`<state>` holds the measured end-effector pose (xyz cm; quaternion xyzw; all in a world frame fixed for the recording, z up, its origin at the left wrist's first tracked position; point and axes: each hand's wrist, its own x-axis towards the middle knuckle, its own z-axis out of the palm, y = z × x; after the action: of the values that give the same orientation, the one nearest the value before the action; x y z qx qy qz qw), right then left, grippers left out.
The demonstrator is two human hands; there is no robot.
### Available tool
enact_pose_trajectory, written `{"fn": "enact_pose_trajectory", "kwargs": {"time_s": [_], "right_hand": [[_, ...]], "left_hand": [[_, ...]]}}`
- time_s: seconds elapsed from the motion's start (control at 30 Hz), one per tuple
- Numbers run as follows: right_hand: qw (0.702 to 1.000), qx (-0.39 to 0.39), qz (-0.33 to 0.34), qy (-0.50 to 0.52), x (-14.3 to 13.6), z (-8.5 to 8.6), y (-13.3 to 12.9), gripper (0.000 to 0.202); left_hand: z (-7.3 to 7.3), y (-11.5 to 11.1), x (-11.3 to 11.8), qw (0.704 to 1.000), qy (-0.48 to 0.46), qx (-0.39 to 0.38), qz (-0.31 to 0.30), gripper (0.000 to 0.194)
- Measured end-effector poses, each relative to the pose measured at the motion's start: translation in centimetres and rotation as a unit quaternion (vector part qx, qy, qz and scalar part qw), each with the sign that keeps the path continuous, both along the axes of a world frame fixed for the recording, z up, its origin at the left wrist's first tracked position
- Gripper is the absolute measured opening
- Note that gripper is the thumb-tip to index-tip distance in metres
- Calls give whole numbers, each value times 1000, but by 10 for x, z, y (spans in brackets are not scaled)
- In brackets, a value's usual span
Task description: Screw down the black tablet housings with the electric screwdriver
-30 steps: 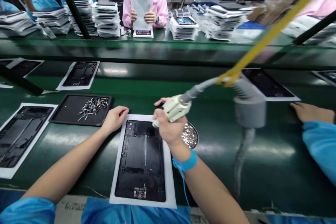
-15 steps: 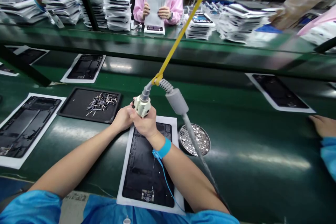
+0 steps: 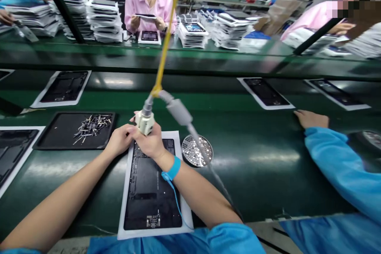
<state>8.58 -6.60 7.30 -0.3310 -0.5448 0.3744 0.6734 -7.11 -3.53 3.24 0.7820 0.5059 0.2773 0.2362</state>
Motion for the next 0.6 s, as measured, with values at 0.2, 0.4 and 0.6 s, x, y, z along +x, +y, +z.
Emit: {"fn": "enact_pose_trajectory", "kwargs": {"time_s": [0.2,0.4,0.6], "right_hand": [[983,36,-180,-5,95,17,-20,28],[964,3,-264,-32,141,0,-24,33],[964,-12,-262,-48,143,-8,-23,31]], "left_hand": [[1,-1,2,1000,11,29,6,26],[5,-1,1,1000,19,21,6,27],[10,-4,0,1000,21,6,7,29]]}}
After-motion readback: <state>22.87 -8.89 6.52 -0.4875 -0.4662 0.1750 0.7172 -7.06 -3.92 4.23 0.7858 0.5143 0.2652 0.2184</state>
